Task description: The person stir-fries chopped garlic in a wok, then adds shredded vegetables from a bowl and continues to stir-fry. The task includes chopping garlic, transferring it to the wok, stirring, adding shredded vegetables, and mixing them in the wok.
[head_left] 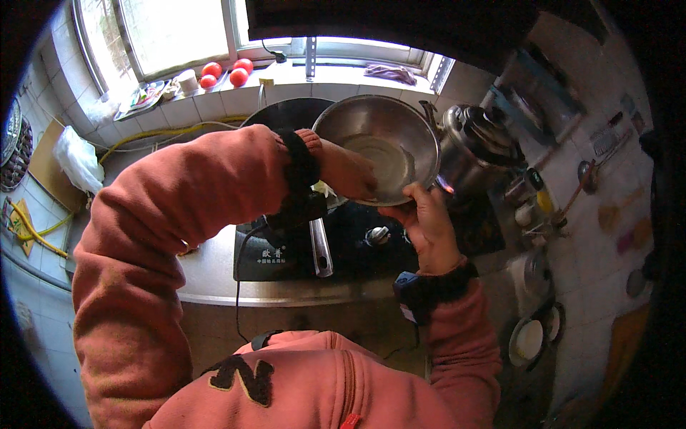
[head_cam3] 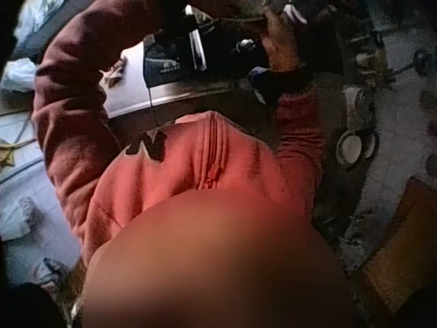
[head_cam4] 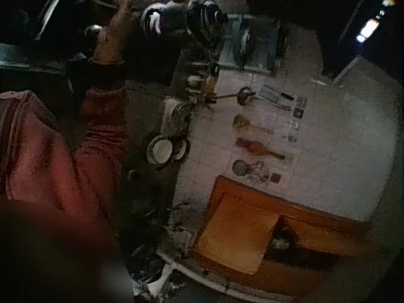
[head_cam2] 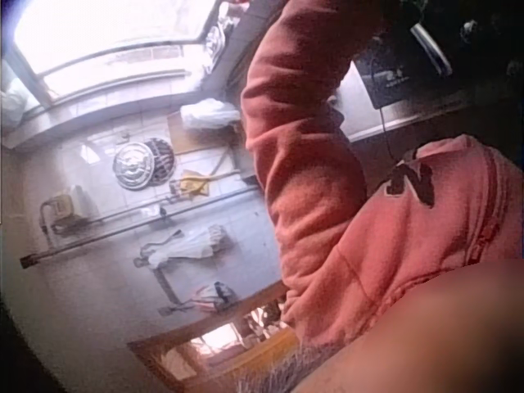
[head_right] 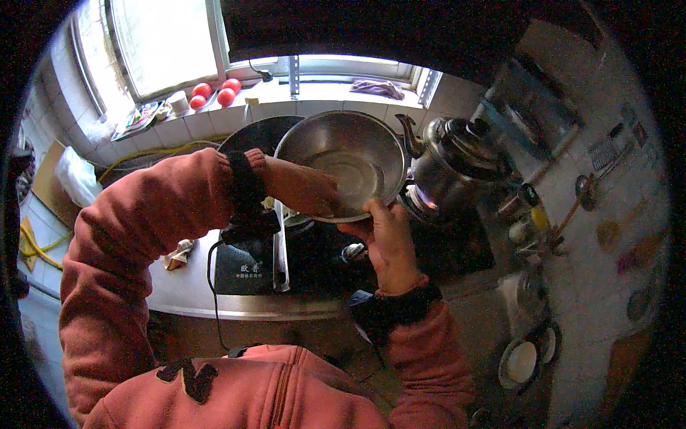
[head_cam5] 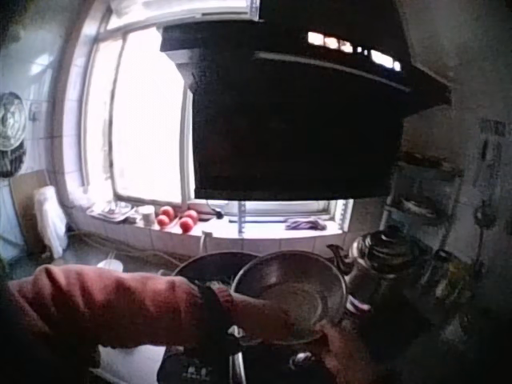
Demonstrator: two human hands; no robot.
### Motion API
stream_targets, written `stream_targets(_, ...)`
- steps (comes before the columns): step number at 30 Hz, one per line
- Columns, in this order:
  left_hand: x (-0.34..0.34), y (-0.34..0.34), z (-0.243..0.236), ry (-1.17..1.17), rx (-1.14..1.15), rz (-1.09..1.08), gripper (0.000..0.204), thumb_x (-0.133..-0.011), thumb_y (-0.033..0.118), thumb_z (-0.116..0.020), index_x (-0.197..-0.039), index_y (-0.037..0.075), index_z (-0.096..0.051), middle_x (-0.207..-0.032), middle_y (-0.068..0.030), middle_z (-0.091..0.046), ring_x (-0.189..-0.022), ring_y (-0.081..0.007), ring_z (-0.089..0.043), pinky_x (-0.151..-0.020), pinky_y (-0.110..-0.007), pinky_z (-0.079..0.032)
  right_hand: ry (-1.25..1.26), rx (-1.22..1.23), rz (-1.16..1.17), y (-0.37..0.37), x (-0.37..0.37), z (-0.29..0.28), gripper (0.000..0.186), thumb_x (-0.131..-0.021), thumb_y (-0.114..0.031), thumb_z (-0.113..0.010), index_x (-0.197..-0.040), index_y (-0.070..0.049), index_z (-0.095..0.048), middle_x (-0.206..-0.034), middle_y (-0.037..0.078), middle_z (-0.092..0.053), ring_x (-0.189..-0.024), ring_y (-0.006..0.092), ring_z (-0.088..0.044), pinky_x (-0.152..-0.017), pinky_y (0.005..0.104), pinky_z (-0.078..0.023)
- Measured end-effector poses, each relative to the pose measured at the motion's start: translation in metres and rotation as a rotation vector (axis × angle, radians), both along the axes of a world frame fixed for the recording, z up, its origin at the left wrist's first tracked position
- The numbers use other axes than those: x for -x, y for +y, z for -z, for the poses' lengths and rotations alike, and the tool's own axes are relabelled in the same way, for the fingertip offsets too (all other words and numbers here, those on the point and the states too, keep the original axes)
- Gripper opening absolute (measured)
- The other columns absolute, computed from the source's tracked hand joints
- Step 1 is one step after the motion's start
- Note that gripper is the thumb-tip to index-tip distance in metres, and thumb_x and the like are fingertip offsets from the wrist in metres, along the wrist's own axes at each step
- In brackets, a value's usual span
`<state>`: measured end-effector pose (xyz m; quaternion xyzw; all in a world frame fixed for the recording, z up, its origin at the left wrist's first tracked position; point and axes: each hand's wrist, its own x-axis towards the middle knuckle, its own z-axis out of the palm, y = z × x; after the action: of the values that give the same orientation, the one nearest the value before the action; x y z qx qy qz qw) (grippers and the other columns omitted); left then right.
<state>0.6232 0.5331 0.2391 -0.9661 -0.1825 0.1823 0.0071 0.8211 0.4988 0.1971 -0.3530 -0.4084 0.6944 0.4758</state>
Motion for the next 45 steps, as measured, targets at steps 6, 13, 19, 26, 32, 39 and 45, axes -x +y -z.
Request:
stream_targets(6,0.023,-0.009,-0.023,-0.277,0.359,-0.422,0.028,-0.091,0.023,-0.048,-0.104,0.002,-0.061,-0.092,-0.0210,-0.064,-0.083,-0.0343,-0.061,-0.080,-0.044,-0.047,-0.024,-0.002,0.004,0.010,0.010,-0.004,0.025,-0.084,-0.009,-0.055,-0.106,0.002,-0.056,-0.095,0.013,-0.063,-0.080,0.0266,-0.065,-0.065,0.0396,-0.060)
stream_targets(13,0.055,-0.001,-0.035,-0.277,0.240,-0.368,0.023,-0.091,0.020,-0.051,-0.095,0.001,-0.063,-0.091,-0.0185,-0.065,-0.081,-0.0315,-0.062,-0.076,-0.041,-0.048,-0.075,-0.035,0.001,0.025,0.024,-0.010,0.023,-0.083,-0.012,-0.057,-0.099,0.004,-0.059,-0.092,0.014,-0.064,-0.077,0.0277,-0.066,-0.064,0.0390,-0.060)
stream_targets(19,0.087,-0.014,-0.039,-0.529,0.269,-0.419,0.015,-0.088,0.014,-0.060,-0.094,0.001,-0.065,-0.089,-0.0146,-0.066,-0.081,-0.0275,-0.063,-0.076,-0.037,-0.050,-0.077,-0.063,0.031,0.034,0.036,-0.008,0.019,-0.083,-0.011,-0.056,-0.095,0.003,-0.061,-0.089,0.013,-0.065,-0.079,0.0277,-0.066,-0.065,0.0396,-0.059)
stream_targets(26,0.122,-0.028,-0.034,-0.482,0.107,-0.442,0.010,-0.079,0.012,-0.067,-0.087,0.008,-0.072,-0.089,-0.0091,-0.068,-0.079,-0.0264,-0.064,-0.073,-0.038,-0.050,-0.055,-0.092,0.041,0.037,0.036,-0.006,0.022,-0.082,-0.009,-0.056,-0.099,0.003,-0.061,-0.091,0.013,-0.065,-0.080,0.0271,-0.066,-0.065,0.0387,-0.060)
stream_targets(32,0.120,-0.017,-0.046,-0.413,-0.253,-0.365,0.011,-0.083,0.005,-0.064,-0.091,0.006,-0.071,-0.094,-0.0124,-0.068,-0.082,-0.0267,-0.066,-0.071,-0.035,-0.054,-0.046,-0.106,0.007,0.027,0.029,-0.006,0.023,-0.082,-0.010,-0.055,-0.101,0.004,-0.060,-0.090,0.013,-0.065,-0.077,0.0270,-0.066,-0.064,0.0382,-0.060)
stream_targets(39,0.060,-0.006,-0.023,-0.605,0.039,-0.280,0.026,-0.085,0.003,-0.052,-0.108,0.002,-0.064,-0.103,-0.0199,-0.065,-0.092,-0.0320,-0.064,-0.082,-0.038,-0.051,-0.050,-0.089,0.029,0.017,0.023,-0.009,0.024,-0.083,-0.009,-0.055,-0.102,0.003,-0.060,-0.093,0.013,-0.065,-0.080,0.0257,-0.066,-0.062,0.0366,-0.060)
stream_targets(45,0.036,-0.004,-0.009,-0.277,-0.168,0.055,0.026,-0.083,0.006,-0.054,-0.108,0.000,-0.060,-0.093,-0.0190,-0.064,-0.088,-0.0344,-0.062,-0.080,-0.041,-0.050,-0.049,-0.078,0.077,0.011,0.019,-0.014,0.026,-0.083,-0.009,-0.055,-0.105,0.004,-0.057,-0.095,0.014,-0.064,-0.077,0.0257,-0.066,-0.060,0.0360,-0.060)
